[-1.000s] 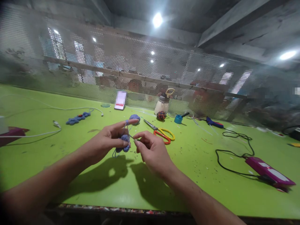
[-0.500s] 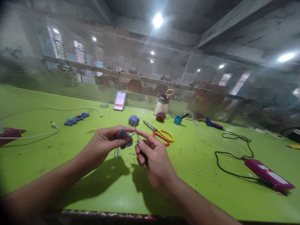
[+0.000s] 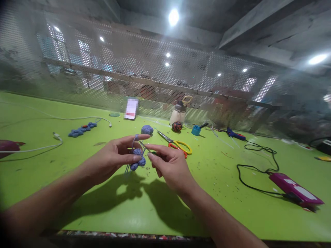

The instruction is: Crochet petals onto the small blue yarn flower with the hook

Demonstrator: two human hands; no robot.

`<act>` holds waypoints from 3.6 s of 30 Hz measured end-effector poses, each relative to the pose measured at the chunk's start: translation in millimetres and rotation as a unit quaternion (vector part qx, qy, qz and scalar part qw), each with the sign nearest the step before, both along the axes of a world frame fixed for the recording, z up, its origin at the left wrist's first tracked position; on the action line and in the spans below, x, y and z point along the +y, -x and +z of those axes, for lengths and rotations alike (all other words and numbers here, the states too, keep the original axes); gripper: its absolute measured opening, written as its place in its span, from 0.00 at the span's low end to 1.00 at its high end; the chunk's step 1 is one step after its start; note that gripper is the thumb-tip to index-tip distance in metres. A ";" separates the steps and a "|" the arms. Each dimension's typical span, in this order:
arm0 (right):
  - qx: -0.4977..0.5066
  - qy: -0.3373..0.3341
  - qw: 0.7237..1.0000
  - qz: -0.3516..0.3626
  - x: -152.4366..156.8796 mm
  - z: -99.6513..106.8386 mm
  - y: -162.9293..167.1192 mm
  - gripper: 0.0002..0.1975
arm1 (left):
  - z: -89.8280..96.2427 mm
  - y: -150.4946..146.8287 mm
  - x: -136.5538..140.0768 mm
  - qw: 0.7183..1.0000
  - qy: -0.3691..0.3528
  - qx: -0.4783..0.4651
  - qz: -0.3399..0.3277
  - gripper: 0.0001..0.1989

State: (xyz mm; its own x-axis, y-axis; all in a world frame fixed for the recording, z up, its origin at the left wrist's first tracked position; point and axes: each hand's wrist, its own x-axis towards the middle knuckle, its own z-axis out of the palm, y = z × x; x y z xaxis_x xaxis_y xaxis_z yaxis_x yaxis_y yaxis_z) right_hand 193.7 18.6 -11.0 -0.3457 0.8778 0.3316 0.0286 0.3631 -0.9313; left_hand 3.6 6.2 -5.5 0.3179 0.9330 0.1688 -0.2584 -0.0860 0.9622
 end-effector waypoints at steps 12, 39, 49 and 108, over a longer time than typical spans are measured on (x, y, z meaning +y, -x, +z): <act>-0.080 0.002 0.991 0.111 5.9 29.7 -26.3 0.11 | 3.8 5.5 -0.8 0.997 -0.065 0.045 0.004 0.11; 0.040 0.129 0.991 0.021 3.5 7.5 0.0 0.11 | -7.7 -7.4 -3.7 0.876 -0.372 0.282 0.124 0.24; 0.209 0.152 0.966 0.013 -9.9 -2.9 11.4 0.14 | -3.5 -12.9 -3.6 0.991 -0.037 -0.097 0.079 0.13; -0.366 -0.378 0.842 0.120 -8.6 46.2 -46.4 0.16 | 5.0 -6.7 -11.7 0.998 0.039 -0.051 0.012 0.37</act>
State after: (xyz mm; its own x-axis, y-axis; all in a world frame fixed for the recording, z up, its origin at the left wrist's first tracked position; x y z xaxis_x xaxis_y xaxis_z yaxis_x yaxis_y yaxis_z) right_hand 240.0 10.0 35.2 -0.8382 0.3860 0.3853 0.3347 0.9218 -0.1956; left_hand 10.4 -5.5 -0.6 0.2793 0.9518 0.1263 -0.3541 -0.0201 0.9350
